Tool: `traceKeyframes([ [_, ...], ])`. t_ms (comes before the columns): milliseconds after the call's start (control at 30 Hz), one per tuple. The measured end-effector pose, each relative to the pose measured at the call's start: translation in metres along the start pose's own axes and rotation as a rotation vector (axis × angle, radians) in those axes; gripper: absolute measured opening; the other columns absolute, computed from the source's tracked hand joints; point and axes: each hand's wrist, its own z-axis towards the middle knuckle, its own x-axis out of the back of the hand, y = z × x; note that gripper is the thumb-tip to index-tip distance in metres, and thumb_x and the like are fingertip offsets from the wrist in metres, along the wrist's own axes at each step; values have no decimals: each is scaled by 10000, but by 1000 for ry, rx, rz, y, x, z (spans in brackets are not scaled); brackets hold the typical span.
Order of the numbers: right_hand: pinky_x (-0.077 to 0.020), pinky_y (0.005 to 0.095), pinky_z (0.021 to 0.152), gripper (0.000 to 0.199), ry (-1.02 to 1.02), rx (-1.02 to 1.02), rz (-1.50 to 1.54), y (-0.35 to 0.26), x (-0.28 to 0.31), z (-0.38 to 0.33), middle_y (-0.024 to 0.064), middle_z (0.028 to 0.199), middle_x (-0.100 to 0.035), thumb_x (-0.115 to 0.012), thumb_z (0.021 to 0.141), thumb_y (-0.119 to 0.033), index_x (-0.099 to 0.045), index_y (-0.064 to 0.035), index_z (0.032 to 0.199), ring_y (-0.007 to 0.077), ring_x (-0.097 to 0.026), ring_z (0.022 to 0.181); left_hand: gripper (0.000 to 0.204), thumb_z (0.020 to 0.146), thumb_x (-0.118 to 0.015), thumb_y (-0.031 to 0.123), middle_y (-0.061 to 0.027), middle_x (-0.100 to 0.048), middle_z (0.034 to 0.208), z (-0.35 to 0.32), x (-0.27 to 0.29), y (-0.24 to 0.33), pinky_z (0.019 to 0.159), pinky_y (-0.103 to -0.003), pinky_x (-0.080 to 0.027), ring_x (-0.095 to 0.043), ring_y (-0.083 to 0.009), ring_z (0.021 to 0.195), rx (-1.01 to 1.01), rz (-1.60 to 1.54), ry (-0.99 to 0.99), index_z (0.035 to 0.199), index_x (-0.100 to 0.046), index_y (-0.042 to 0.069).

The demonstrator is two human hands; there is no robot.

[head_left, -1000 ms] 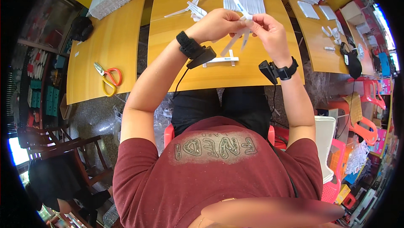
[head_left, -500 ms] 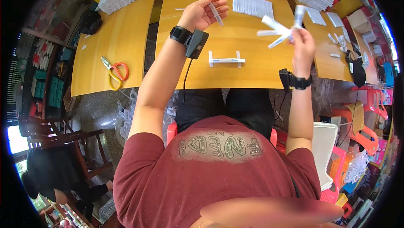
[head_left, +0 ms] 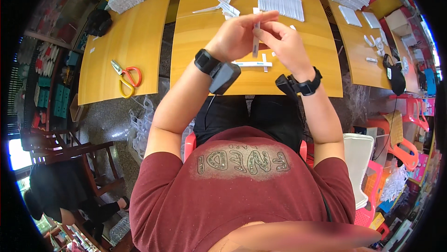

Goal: Assembling and folding small white paper strips with adhesive backing at a workbench.

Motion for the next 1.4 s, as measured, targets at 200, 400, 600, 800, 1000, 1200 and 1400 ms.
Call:
traceKeyframes([
  [200,-471,216,657,229,-186,-150,173,-3,3,-6,15,845,-686,-669,953,-220,-710,-1,1008,83,-613,757,595,1069,-336,450,-150,-580,1353,-24,12,-1,1091,-442,-391,-538,-265,1248,57,-97,-37,1433,-478,2],
  [400,-422,207,586,219,-261,-168,90,0,0,-14,-9,802,-660,-666,956,-225,-707,-11,982,49,-545,674,460,1043,-488,375,-98,-677,1132,-38,21,-9,977,-362,-483,-630,-187,1069,-81,212,108,1283,-624,7],
  [600,-437,199,588,214,-289,-272,137,-2,1,-19,-8,801,-664,-662,963,-221,-691,-13,1004,50,-558,661,311,1003,-606,251,-35,-687,970,-41,41,-19,840,-273,-522,-648,-115,903,-123,273,171,1192,-684,16],
  [800,-507,218,647,224,-148,-282,379,14,1,-23,28,889,-688,-649,971,-192,-652,-4,1094,72,-633,732,375,978,-650,319,-48,-712,1014,-57,16,-36,829,-273,-507,-657,-122,914,48,618,212,1212,-668,27],
  [1000,-542,300,747,243,213,245,-153,17,4,-30,86,1052,-678,-683,922,-129,-643,2,1122,193,-674,858,244,977,-646,222,-50,-709,846,-71,14,-63,685,-259,-510,-648,-120,746,-46,786,325,1074,-707,7],
  [1200,-511,383,721,180,-259,405,-600,27,2,-64,136,914,-674,-711,847,-97,-701,-57,1022,323,-638,839,149,916,-664,156,-161,-671,788,-89,13,-80,633,-367,-506,-656,-322,718,-318,1282,273,978,-703,26],
  [1400,-505,322,651,160,-286,25,-420,43,-6,-61,111,795,-691,-669,902,-156,-699,-5,947,238,-653,695,111,878,-705,164,-132,-678,781,-100,38,-88,643,-387,-508,-648,-319,712,-395,1438,479,887,-727,55],
])
